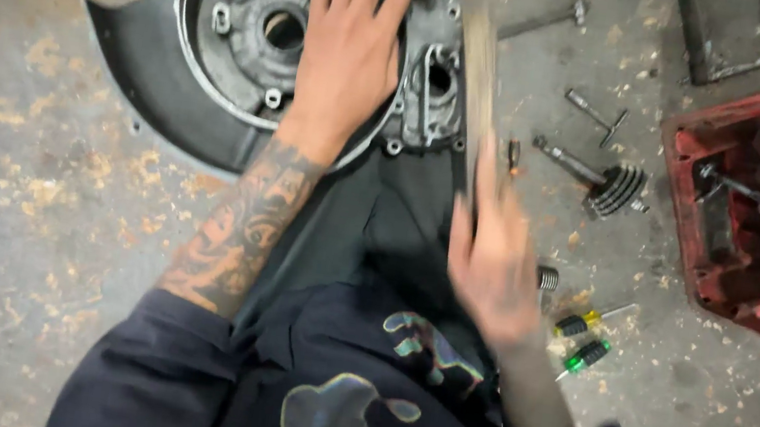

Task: Disassembling a motorcycle engine crankcase using manual tools.

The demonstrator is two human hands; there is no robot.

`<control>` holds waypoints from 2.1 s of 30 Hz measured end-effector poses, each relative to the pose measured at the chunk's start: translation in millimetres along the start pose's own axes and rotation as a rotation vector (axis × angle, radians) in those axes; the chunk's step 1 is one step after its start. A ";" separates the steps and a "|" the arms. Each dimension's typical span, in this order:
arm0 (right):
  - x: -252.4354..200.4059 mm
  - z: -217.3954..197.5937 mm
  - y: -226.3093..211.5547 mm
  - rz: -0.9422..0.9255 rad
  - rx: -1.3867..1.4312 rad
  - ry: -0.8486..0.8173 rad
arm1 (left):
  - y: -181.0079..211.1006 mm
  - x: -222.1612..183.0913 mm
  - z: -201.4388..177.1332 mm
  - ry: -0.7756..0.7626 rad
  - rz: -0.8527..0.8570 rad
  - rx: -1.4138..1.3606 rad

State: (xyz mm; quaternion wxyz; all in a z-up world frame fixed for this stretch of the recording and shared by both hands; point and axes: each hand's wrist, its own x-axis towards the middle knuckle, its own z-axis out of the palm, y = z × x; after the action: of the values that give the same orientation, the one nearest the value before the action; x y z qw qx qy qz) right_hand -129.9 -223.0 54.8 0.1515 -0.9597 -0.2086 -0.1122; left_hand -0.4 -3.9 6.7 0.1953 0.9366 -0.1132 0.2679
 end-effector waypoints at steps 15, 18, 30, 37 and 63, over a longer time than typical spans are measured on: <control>-26.0 -10.0 -19.3 0.280 0.303 -0.222 | 1.9 -6.2 4.2 -0.037 -0.052 -0.004; -36.1 -15.7 -31.8 0.179 0.419 -0.155 | 0.2 0.2 6.6 0.003 -0.027 -0.003; -49.2 4.4 -37.4 0.255 0.502 -0.272 | -1.3 -2.7 5.8 -0.035 -0.051 0.003; 18.4 6.9 -23.7 0.226 0.628 -0.133 | -0.3 -4.4 4.1 -0.023 -0.040 -0.033; 33.2 -2.5 24.0 0.034 0.510 -0.229 | -2.4 -8.5 -0.3 0.062 -0.020 0.004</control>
State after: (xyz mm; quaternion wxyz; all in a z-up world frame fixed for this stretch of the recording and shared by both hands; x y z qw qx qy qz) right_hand -90.3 -232.5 60.6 0.3653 -0.9004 -0.2297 0.0558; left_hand -6.8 -0.7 1.5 0.1996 0.9293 -0.0973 0.2951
